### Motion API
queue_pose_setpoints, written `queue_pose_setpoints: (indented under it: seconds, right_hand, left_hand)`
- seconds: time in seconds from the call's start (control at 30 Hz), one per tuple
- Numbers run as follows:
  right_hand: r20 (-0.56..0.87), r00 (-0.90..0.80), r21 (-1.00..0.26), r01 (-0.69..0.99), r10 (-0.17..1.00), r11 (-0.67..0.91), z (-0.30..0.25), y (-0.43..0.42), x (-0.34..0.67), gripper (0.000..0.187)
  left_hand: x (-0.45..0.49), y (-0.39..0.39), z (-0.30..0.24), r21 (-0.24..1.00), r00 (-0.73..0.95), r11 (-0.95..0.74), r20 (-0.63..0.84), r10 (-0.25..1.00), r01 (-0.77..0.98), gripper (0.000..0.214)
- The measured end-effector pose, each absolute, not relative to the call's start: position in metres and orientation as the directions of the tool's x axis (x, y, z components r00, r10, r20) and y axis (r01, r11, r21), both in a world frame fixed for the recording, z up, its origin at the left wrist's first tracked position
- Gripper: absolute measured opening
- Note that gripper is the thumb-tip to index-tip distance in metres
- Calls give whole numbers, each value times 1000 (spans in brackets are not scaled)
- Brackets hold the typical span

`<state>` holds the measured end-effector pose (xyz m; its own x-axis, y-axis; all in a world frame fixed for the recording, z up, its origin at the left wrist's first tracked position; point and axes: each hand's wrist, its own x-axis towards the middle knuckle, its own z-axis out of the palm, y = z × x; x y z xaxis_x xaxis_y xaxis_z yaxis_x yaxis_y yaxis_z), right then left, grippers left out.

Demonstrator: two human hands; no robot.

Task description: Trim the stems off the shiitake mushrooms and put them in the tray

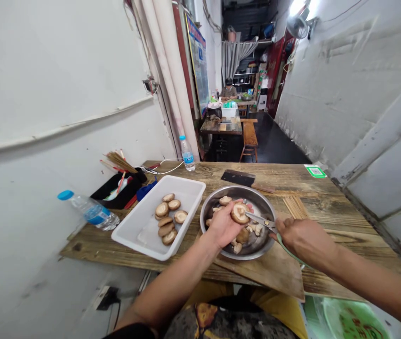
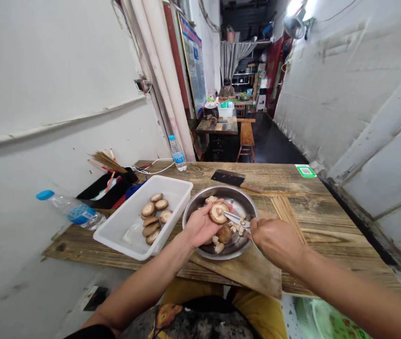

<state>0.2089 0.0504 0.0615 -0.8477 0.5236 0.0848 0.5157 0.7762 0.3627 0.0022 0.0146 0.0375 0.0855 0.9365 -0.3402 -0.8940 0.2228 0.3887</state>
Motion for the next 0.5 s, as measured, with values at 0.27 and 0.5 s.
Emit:
queue_pose_setpoints:
  seconds: [0.27,0.5]
  right_hand:
    - [88,-747,221,660,659,719,80,49,222,32]
    - [75,-698,210,709,712,673,74,37,217,35]
  left_hand:
    - [-11,17,29,418,73,192,-284,956,-888,25]
    - [4,23,36,359,-54,12,-173,983,-933,22]
